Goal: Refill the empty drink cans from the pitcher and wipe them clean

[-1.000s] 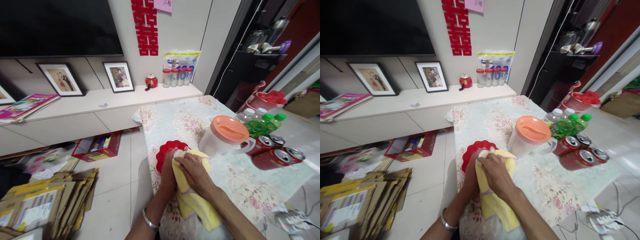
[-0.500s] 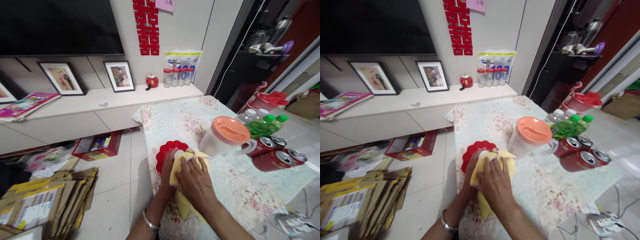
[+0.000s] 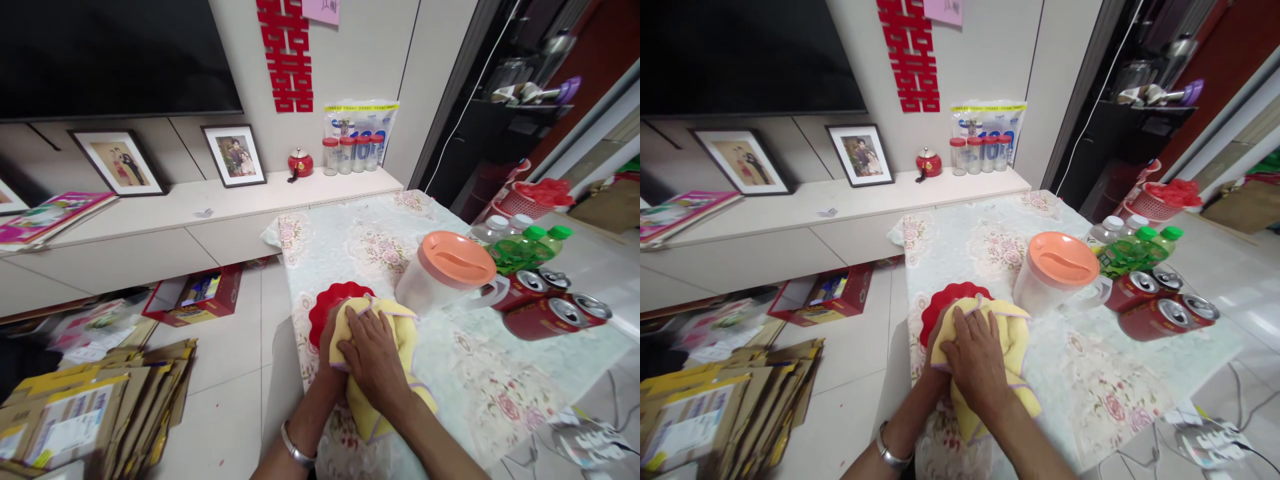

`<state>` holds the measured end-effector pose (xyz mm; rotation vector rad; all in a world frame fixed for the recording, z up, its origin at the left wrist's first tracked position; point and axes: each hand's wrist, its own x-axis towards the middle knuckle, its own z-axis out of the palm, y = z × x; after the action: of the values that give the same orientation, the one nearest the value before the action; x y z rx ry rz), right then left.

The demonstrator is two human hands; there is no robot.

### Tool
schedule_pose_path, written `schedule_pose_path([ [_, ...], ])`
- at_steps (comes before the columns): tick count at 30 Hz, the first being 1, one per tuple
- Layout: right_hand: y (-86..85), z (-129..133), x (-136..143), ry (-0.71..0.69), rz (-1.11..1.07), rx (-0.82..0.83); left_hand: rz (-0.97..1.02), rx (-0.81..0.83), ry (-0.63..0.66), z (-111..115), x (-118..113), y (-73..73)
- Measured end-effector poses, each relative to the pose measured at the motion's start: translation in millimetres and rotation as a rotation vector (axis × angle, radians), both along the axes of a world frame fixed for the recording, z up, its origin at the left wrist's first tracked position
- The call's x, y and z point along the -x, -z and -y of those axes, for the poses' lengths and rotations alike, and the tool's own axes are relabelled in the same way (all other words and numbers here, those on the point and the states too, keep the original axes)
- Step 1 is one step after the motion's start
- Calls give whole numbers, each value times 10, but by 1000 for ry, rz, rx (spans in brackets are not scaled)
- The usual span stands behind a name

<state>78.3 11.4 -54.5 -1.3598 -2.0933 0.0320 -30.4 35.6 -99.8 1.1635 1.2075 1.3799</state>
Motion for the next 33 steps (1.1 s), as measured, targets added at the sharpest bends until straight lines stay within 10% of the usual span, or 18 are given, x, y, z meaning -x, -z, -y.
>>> schedule_pose_path([
  [13, -169, -117, -514, -343, -130, -143, -300, -89, 22, -30, 18, -44],
  [25, -132, -15, -300, -97, -87, -94, -250, -33, 4, -2, 14, -100],
  [33, -47, -121, -304, -185, -62, -115, -216, -10, 26, -6, 18, -102],
])
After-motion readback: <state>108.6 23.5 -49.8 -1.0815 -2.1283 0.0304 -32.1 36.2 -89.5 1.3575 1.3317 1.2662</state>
